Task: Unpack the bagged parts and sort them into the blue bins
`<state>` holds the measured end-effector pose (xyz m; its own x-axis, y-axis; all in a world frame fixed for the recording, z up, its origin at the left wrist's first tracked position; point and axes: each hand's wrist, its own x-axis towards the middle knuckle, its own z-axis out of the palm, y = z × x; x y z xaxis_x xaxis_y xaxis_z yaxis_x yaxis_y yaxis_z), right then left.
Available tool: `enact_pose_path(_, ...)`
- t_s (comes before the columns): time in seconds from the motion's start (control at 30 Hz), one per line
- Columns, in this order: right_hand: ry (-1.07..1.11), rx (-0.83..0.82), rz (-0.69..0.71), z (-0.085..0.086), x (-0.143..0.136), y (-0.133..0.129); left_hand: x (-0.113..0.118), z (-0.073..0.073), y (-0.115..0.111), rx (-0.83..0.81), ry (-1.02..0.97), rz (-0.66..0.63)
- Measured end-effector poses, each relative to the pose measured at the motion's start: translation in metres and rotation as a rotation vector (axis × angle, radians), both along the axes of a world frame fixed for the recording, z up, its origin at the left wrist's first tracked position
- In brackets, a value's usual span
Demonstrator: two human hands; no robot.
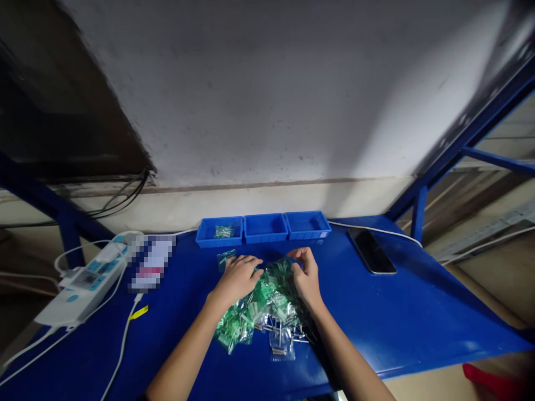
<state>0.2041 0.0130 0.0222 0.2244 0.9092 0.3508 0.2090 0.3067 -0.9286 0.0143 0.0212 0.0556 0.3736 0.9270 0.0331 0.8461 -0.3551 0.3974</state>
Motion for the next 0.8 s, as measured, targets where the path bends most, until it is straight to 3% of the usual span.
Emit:
enact_pose_path(0.13, 0.005, 0.034, -0.106, -0.002, -0.001, 0.002, 0.022, -0.005, -0.001, 0.032, -0.050, 0.119)
enact_pose_path(0.23, -0.063, -0.017, -0.144, -0.002, -0.004, 0.001, 0.026, -0.015, -0.006, 0.032, -0.243, 0.156)
enact_pose_path(0.37, -0.266, -0.075, -0.010, 0.003, -0.012, -0.005, 0.016, -0.029, -0.014, 0.051, -0.720, 0.239)
enact_pose_path(0.43, -0.341, -0.076, 0.091, 0.008, -0.018, -0.010, 0.011, -0.032, -0.019, 0.103, -0.857, 0.303)
enact_pose_path(0.5, -0.335, -0.074, 0.205, 0.012, -0.023, -0.014, 0.009, -0.030, -0.024, 0.153, -0.886, 0.264)
enact_pose_path(0.57, -0.301, -0.049, 0.281, 0.014, -0.026, -0.018, 0.010, -0.026, -0.029, 0.205, -0.817, 0.132)
enact_pose_path(0.67, -0.297, -0.033, 0.238, 0.013, -0.027, -0.018, 0.013, -0.019, -0.034, 0.246, -0.675, -0.035)
enact_pose_path(0.8, -0.299, -0.043, 0.161, 0.009, -0.023, -0.015, 0.013, -0.015, -0.034, 0.147, -0.674, -0.070)
